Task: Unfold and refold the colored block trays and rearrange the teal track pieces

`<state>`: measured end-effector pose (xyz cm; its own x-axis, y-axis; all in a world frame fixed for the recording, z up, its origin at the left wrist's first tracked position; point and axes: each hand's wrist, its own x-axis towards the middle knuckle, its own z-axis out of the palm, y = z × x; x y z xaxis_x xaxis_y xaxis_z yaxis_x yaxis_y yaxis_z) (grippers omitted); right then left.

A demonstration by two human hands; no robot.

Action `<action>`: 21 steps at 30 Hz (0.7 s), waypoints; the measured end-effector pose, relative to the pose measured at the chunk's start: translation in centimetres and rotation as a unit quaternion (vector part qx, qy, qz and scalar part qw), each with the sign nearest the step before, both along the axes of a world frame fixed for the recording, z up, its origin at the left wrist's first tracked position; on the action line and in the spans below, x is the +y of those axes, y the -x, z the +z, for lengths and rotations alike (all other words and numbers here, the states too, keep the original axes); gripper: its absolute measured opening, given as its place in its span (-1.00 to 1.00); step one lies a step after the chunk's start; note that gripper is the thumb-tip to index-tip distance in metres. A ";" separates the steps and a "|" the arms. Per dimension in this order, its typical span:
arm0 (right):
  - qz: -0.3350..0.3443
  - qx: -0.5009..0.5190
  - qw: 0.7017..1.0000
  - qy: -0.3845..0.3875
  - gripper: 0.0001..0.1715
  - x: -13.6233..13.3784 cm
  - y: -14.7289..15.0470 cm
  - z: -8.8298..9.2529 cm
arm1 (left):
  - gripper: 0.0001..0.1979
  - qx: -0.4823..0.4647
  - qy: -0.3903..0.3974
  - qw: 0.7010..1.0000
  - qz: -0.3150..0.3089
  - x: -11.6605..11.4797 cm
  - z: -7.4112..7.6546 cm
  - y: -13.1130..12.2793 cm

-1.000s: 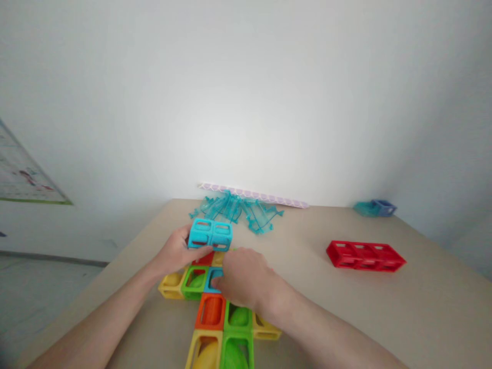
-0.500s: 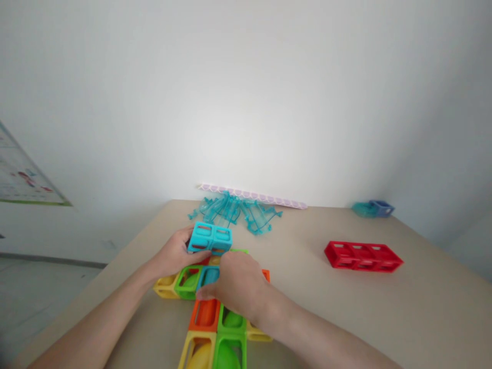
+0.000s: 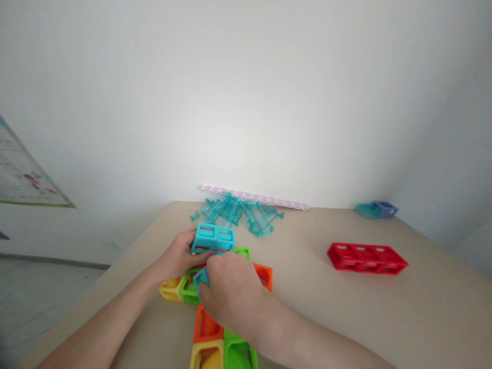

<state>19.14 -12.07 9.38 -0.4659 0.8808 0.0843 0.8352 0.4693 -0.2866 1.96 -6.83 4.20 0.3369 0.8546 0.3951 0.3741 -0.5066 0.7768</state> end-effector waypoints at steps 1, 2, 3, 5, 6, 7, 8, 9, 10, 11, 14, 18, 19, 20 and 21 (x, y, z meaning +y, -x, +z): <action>0.026 0.010 1.000 0.008 -0.79 0.1 -0.3 0.4 | -0.80 0.000 -0.006 1.000 0.002 0.0 0.0 0.0; 0.048 0.024 0.998 0.026 -0.78 0.3 -0.7 0.9 | -0.80 -0.002 -0.009 1.000 0.004 0.0 0.0 -0.1; 0.066 0.041 0.996 0.046 -0.77 0.7 -1.3 1.6 | -0.80 -0.006 -0.011 1.000 0.007 0.0 0.0 -0.1; 0.082 0.067 0.992 0.062 -0.73 1.7 -3.0 3.0 | -0.79 -0.021 -0.005 1.000 0.014 0.1 -0.1 -0.1; 0.083 0.071 0.993 0.049 -0.71 2.3 -3.9 3.6 | -0.77 -0.037 0.007 0.999 0.018 0.1 -0.1 -0.1; 0.083 0.071 0.994 0.024 -0.70 3.0 -4.8 4.2 | -0.75 -0.057 0.025 0.998 0.022 0.2 -0.2 -0.1; 0.085 0.067 0.994 0.005 -0.70 3.6 -5.6 4.6 | -0.72 -0.079 0.047 0.995 0.027 0.3 -0.2 0.0; 0.085 0.064 0.994 -0.012 -0.72 4.3 -6.3 4.9 | -0.71 -0.103 0.068 0.992 0.033 0.3 -0.2 0.1; 0.087 0.060 0.994 -0.024 -0.75 4.8 -6.8 5.0 | -0.71 -0.125 0.086 0.988 0.037 0.4 -0.2 0.2; 0.091 0.057 0.994 -0.032 -0.79 5.3 -7.1 4.9 | -0.71 -0.144 0.098 0.984 0.037 0.4 -0.2 0.4; 0.118 0.058 0.990 -0.048 -0.90 6.1 -7.1 4.2 | -0.69 -0.185 0.117 0.976 0.012 0.5 0.0 0.7; 0.125 0.103 0.985 -0.065 -0.95 6.6 -6.3 3.1 | -0.69 -0.198 0.118 0.973 0.011 0.6 -0.1 1.1; 0.116 0.122 0.983 -0.069 -0.97 6.7 -6.2 3.0 | -0.71 -0.195 0.110 0.974 0.021 0.7 -0.3 1.2; 0.106 0.141 0.982 -0.072 -0.96 6.7 -6.1 2.9 | -0.72 -0.193 0.102 0.975 0.031 0.8 -0.4 1.2; 0.095 0.159 0.980 -0.076 -0.92 6.7 -6.1 2.9 | -0.72 -0.196 0.094 0.975 0.038 0.9 -0.5 1.3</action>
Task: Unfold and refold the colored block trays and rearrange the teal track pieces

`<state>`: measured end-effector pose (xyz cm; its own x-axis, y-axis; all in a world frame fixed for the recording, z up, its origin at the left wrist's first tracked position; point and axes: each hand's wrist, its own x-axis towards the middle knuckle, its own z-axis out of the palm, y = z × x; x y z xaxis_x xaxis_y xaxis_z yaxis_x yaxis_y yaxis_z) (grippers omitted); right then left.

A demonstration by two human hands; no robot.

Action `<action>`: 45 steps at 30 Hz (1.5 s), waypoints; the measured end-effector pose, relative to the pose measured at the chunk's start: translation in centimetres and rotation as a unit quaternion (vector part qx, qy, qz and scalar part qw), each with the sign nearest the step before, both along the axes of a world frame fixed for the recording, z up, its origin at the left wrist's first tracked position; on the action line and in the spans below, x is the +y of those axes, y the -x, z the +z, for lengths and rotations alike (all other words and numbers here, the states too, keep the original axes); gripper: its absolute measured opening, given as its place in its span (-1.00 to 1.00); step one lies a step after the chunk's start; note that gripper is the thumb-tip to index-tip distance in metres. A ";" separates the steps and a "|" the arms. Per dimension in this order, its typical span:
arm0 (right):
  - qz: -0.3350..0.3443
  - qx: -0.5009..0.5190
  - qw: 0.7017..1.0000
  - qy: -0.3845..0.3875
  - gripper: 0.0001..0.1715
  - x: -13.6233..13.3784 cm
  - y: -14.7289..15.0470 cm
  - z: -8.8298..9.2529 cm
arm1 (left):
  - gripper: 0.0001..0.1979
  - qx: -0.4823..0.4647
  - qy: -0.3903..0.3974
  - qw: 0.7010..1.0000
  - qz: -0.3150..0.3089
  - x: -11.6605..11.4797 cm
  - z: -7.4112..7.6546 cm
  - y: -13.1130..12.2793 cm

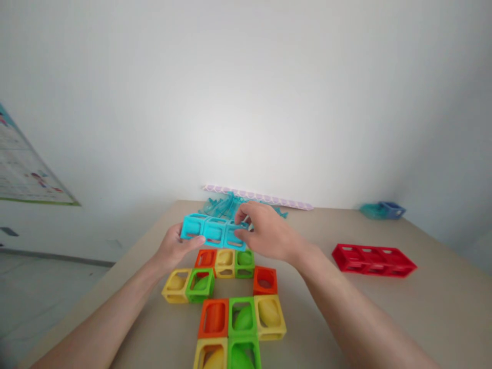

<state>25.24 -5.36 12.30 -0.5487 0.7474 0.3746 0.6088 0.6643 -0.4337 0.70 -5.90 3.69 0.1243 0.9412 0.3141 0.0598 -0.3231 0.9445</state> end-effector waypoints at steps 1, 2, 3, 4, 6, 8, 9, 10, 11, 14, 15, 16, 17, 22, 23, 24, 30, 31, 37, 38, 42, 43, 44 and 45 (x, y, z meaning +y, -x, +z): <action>-0.007 0.017 1.000 -0.001 -0.88 0.0 0.0 0.0 | -0.72 -0.010 -0.005 1.000 0.006 0.1 -0.1 0.0; -0.008 0.033 0.999 -0.004 -0.84 -0.1 0.0 0.1 | -0.72 -0.029 -0.009 0.999 0.010 0.3 -0.2 0.0; -0.001 0.046 0.999 -0.012 -0.79 -0.2 0.1 0.1 | -0.71 -0.056 -0.010 0.998 0.013 0.4 -0.3 -0.1; 0.014 0.056 0.998 -0.026 -0.71 -0.3 0.3 0.1 | -0.70 -0.087 -0.008 0.996 0.011 0.4 -0.3 -0.2; 0.057 0.061 0.994 -0.067 -0.52 -0.5 0.8 -0.2 | -0.68 -0.136 0.002 0.991 -0.001 0.5 -0.3 -0.4; 0.084 0.053 0.988 -0.115 -0.43 -0.6 1.5 -0.9 | -0.68 -0.151 0.011 0.988 -0.016 0.4 -0.3 -0.6; 0.087 0.048 0.986 -0.135 -0.45 -0.6 1.8 -1.3 | -0.69 -0.147 0.014 0.989 -0.020 0.4 -0.3 -0.6; 0.087 0.043 0.984 -0.151 -0.49 -0.6 2.1 -1.7 | -0.69 -0.140 0.016 0.990 -0.021 0.4 -0.3 -0.6; 0.088 0.039 0.982 -0.163 -0.52 -0.5 2.3 -2.2 | -0.69 -0.133 0.017 0.991 -0.020 0.4 -0.4 -0.5; 0.095 0.032 0.974 -0.202 -0.51 -0.3 2.5 -3.3 | -0.70 -0.123 0.022 0.992 -0.018 0.4 -0.6 -0.3; 0.098 0.031 0.971 -0.216 -0.50 -0.2 2.4 -3.5 | -0.70 -0.123 0.022 0.992 -0.017 0.4 -0.7 -0.3; 0.100 0.031 0.968 -0.229 -0.50 -0.1 2.4 -3.7 | -0.70 -0.123 0.023 0.992 -0.017 0.5 -0.7 -0.3; 0.101 0.032 0.965 -0.238 -0.50 -0.1 2.3 -3.7 | -0.69 -0.123 0.025 0.992 -0.016 0.4 -0.6 -0.3; 0.094 0.015 0.968 -0.234 -0.51 0.1 2.3 -3.5 | -0.69 -0.127 0.021 0.992 -0.011 0.3 -0.4 -0.6; 0.091 0.011 0.970 -0.226 -0.49 0.1 2.2 -3.5 | -0.68 -0.123 0.013 0.992 -0.014 0.3 -0.3 -0.6; 0.086 0.010 0.973 -0.214 -0.47 0.1 2.2 -3.4 | -0.66 -0.115 0.003 0.993 -0.019 0.2 -0.2 -0.6; 0.054 0.047 0.989 -0.130 -0.41 0.1 2.1 -3.2 | -0.53 -0.054 -0.044 0.998 0.011 0.0 0.4 -0.2; 0.052 0.054 0.989 -0.124 -0.41 0.1 2.1 -3.2 | -0.55 -0.043 -0.048 0.998 0.023 0.0 0.4 -0.1; 0.056 0.070 0.991 -0.103 -0.42 -0.1 2.1 -2.9 | -0.63 -0.011 -0.061 0.996 0.064 -0.3 0.6 0.1; 0.056 0.070 0.991 -0.100 -0.43 -0.1 2.1 -2.9 | -0.63 -0.010 -0.063 0.996 0.068 -0.4 0.6 0.1; 0.063 0.041 0.991 -0.109 -0.39 -0.5 2.3 -2.4 | -0.63 -0.005 -0.072 0.995 0.074 -0.7 0.6 -0.1; 0.065 0.020 0.991 -0.118 -0.36 -0.8 2.5 -2.2 | -0.63 -0.001 -0.074 0.995 0.073 -0.7 0.6 -0.2; 0.066 -0.006 0.990 -0.126 -0.34 -1.1 2.7 -2.0 | -0.64 0.005 -0.075 0.995 0.068 -0.7 0.5 -0.2; 0.063 -0.033 0.989 -0.132 -0.34 -1.6 2.8 -1.8 | -0.66 0.011 -0.078 0.995 0.061 -0.7 0.5 -0.3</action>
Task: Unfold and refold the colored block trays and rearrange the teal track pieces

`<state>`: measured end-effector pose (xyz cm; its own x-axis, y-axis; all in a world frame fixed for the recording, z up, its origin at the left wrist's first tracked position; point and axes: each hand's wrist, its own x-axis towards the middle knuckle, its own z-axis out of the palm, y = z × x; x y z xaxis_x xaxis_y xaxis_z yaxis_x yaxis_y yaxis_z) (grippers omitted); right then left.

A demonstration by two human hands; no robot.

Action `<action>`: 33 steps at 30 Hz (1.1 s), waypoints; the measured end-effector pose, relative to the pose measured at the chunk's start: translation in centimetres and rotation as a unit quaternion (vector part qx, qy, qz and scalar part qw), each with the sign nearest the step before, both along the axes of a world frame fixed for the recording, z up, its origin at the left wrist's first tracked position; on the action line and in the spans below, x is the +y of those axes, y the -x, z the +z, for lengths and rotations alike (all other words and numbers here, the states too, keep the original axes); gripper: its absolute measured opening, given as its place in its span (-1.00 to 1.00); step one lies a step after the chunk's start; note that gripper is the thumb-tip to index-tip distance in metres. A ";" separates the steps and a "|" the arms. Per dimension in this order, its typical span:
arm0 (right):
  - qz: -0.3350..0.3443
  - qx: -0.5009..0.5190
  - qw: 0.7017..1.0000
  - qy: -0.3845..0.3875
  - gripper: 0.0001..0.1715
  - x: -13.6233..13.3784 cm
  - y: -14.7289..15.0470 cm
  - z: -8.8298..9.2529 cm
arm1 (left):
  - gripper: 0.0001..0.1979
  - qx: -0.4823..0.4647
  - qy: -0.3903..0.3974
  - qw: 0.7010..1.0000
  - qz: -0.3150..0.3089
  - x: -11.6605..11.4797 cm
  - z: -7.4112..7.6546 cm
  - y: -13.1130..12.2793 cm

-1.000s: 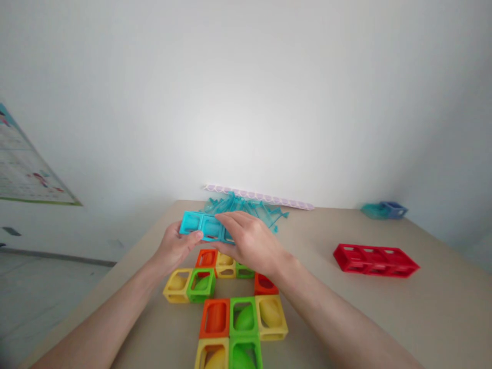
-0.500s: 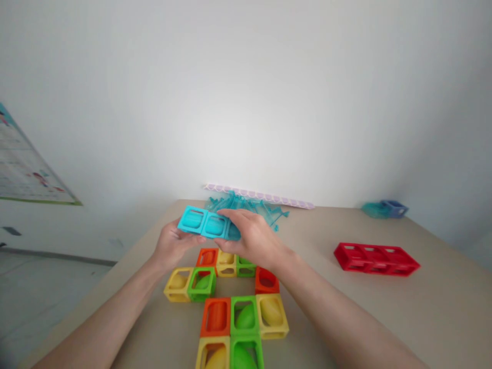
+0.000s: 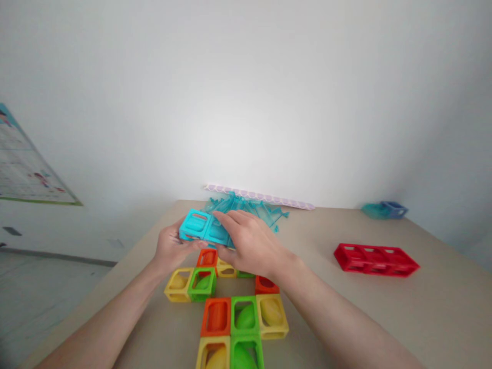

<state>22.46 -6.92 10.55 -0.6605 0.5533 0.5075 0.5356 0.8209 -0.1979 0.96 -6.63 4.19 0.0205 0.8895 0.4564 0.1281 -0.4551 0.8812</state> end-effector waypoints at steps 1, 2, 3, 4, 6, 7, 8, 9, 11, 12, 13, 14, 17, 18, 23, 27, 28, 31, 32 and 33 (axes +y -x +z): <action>-0.010 -0.023 1.000 -0.003 -0.35 -0.5 0.0 0.2 | -0.69 0.007 -0.008 1.000 -0.013 0.0 0.0 0.0; -0.023 -0.042 0.999 -0.002 -0.38 -1.0 -0.1 0.5 | -0.71 0.011 -0.020 0.999 -0.035 0.0 0.0 -0.1; -0.038 -0.055 0.998 0.002 -0.41 -1.5 -0.5 0.7 | -0.74 0.010 -0.037 0.997 -0.062 0.0 0.1 -0.1; -0.054 -0.062 0.997 0.008 -0.43 -2.1 -1.1 0.9 | -0.75 0.005 -0.054 0.994 -0.094 0.0 0.1 -0.1; -0.083 -0.067 0.994 0.027 -0.43 -3.1 -3.4 1.1 | -0.73 -0.013 -0.078 0.985 -0.154 0.0 0.3 0.0; -0.098 -0.067 0.992 0.041 -0.42 -3.7 -5.0 1.0 | -0.71 -0.015 -0.085 0.981 -0.174 -0.1 0.4 0.0; -0.111 -0.066 0.990 0.057 -0.42 -4.2 -7.0 0.8 | -0.72 -0.014 -0.090 0.979 -0.181 -0.2 0.6 -0.1; -0.127 -0.072 0.986 0.077 -0.42 -4.7 -9.2 0.4 | -0.75 -0.009 -0.094 0.979 -0.179 -0.3 0.7 -0.1; -0.165 -0.095 0.976 0.109 -0.42 -5.7 -13.9 -0.8 | -0.83 0.005 -0.098 0.983 -0.156 -0.4 0.8 -0.2; -0.187 -0.105 0.971 0.109 -0.43 -6.1 -16.2 -1.7 | -0.86 0.010 -0.098 0.985 -0.141 -0.5 0.8 -0.2; -0.208 -0.122 0.963 0.119 -0.45 -6.6 -18.3 -2.6 | -0.86 0.013 -0.096 0.987 -0.128 -0.5 0.7 -0.2; -0.227 -0.134 0.956 0.127 -0.44 -7.0 -20.3 -3.5 | -0.85 0.014 -0.096 0.988 -0.118 -0.5 0.6 -0.2; -0.256 -0.124 0.950 0.128 -0.37 -8.4 -24.4 -5.7 | -0.86 0.017 -0.101 0.990 -0.099 -0.4 -0.1 -0.1; -0.261 -0.117 0.950 0.125 -0.35 -8.9 -25.2 -6.2 | -0.86 0.019 -0.101 0.991 -0.089 -0.3 -0.3 0.0; -0.280 -0.091 0.953 0.072 -0.19 -9.9 -27.1 -7.7 | -0.87 0.024 -0.079 0.993 -0.079 0.3 -1.3 0.6; -0.312 -0.088 0.946 0.013 -0.28 -8.3 -25.9 -8.5 | -0.86 0.012 -0.087 0.994 -0.071 0.7 -1.8 1.0; -0.338 -0.092 0.937 0.011 -0.35 -7.6 -25.3 -8.6 | -0.87 0.009 -0.089 0.994 -0.069 0.7 -1.8 1.0; -0.408 -0.128 0.903 0.035 -0.37 -5.3 -23.6 -9.0 | -0.87 0.009 -0.090 0.994 -0.061 0.7 -1.8 1.0; -0.416 -0.144 0.897 0.049 -0.34 -4.6 -23.3 -9.0 | -0.86 0.011 -0.089 0.994 -0.059 0.7 -1.8 1.0; -0.413 -0.160 0.894 0.062 -0.32 -4.1 -23.1 -9.1 | -0.85 0.013 -0.087 0.994 -0.057 0.7 -1.8 1.0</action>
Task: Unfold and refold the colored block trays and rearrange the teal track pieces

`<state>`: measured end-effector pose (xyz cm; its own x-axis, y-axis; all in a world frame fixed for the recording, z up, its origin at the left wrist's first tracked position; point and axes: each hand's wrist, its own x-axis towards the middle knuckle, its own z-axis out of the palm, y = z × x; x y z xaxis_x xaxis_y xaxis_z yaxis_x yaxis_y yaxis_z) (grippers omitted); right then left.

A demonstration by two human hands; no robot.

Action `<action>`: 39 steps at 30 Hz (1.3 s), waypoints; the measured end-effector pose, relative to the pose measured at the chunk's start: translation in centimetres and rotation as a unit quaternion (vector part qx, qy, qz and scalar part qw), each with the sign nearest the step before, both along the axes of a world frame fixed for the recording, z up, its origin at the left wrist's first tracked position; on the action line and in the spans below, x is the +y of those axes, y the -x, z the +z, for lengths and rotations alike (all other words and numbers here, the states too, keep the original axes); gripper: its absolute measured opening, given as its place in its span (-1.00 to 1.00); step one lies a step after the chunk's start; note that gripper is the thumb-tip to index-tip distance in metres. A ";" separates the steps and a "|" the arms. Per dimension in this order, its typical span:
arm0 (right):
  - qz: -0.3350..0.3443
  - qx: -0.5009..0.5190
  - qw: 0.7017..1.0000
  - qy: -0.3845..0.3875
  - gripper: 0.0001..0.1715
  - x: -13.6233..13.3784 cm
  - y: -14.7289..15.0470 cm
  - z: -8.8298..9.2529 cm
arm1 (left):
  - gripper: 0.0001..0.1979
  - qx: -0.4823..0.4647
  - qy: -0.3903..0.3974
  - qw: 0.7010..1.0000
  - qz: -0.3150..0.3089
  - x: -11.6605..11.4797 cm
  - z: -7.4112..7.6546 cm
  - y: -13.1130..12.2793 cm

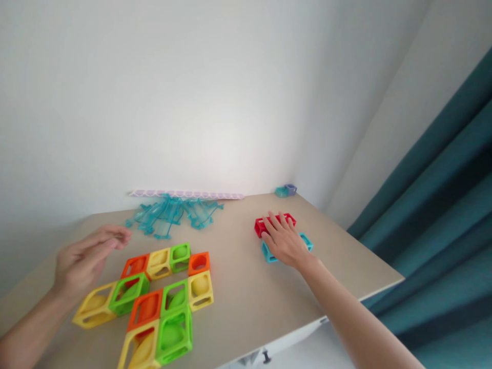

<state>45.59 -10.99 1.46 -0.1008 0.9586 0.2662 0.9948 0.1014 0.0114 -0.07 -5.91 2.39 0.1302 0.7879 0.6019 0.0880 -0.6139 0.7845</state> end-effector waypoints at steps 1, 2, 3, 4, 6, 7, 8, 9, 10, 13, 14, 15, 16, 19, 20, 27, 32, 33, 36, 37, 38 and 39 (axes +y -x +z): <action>0.006 -0.005 1.000 0.017 -0.29 0.4 0.0 0.0 | -0.85 -0.001 0.000 1.000 0.000 0.0 0.0 0.0; 0.015 -0.007 0.999 0.030 -0.28 0.7 0.0 0.0 | -0.84 -0.002 -0.002 1.000 0.000 -0.1 0.1 0.0; 0.023 -0.006 0.999 0.040 -0.26 0.8 -0.2 0.1 | -0.83 -0.005 -0.005 1.000 -0.002 -0.1 0.1 0.0; 0.030 -0.003 0.998 0.047 -0.25 0.8 -0.4 0.2 | -0.83 -0.007 -0.006 1.000 -0.005 -0.1 0.1 0.0; 0.037 0.007 0.998 0.056 -0.24 0.7 -0.7 0.4 | -0.83 -0.007 -0.005 1.000 -0.007 -0.3 0.2 -0.1; 0.039 0.012 0.997 0.060 -0.24 0.6 -0.8 0.5 | -0.83 -0.003 -0.001 1.000 -0.007 -0.3 0.3 -0.1; 0.040 0.016 0.997 0.064 -0.23 0.5 -0.8 0.6 | -0.83 0.002 0.002 1.000 -0.007 -0.4 0.4 -0.2; 0.041 0.020 0.997 0.069 -0.23 0.5 -0.9 0.7 | -0.83 0.007 0.005 1.000 -0.005 -0.4 0.5 -0.2; 0.042 0.022 0.996 0.072 -0.22 0.4 -0.9 0.8 | -0.83 0.010 0.006 1.000 -0.003 -0.5 0.6 -0.3; 0.052 0.025 0.995 0.081 -0.22 0.4 -1.0 0.8 | -0.80 0.014 0.006 1.000 0.000 -0.5 0.7 -0.4; 0.059 0.026 0.995 0.083 -0.22 0.3 -1.1 0.8 | -0.80 0.015 0.006 1.000 -0.001 -0.5 0.7 -0.4; 0.066 0.029 0.994 0.083 -0.23 0.3 -1.1 0.9 | -0.79 0.018 0.007 1.000 -0.002 -0.5 0.8 -0.4; 0.072 0.032 0.994 0.082 -0.24 0.2 -1.2 0.9 | -0.79 0.022 0.008 1.000 -0.005 -0.5 0.8 -0.4; 0.081 0.040 0.993 0.073 -0.26 0.0 -1.6 0.7 | -0.78 0.045 0.013 0.999 -0.013 -0.4 0.9 -0.4; 0.081 0.041 0.993 0.069 -0.26 -0.1 -1.7 0.6 | -0.77 0.053 0.011 0.998 -0.015 -0.5 1.0 -0.4; 0.085 0.057 0.994 -0.022 -0.35 -0.5 -1.0 1.2 | -0.76 0.141 -0.045 0.989 0.009 -0.7 1.8 -0.7; 0.219 0.119 0.968 -0.042 -0.53 -2.4 7.8 3.4 | -0.84 0.254 -0.073 0.964 -0.003 -0.8 1.9 -1.1; 0.241 0.128 0.962 -0.018 -0.52 -2.6 10.1 3.6 | -0.84 0.282 -0.069 0.957 -0.012 -0.8 1.9 -1.2; 0.256 0.151 0.954 0.045 -0.50 -2.2 15.9 3.7 | -0.78 0.341 -0.041 0.938 -0.044 -0.9 1.8 -1.6; 0.252 0.156 0.953 0.059 -0.50 -1.6 17.2 3.6 | -0.76 0.353 -0.029 0.934 -0.049 -1.0 1.8 -1.6; 0.250 0.155 0.953 0.071 -0.48 -0.8 18.1 3.5 | -0.75 0.362 -0.018 0.931 -0.051 -1.0 1.8 -1.7; 0.256 0.149 0.951 0.085 -0.45 0.1 18.7 3.5 | -0.75 0.370 -0.008 0.928 -0.051 -1.1 1.8 -1.7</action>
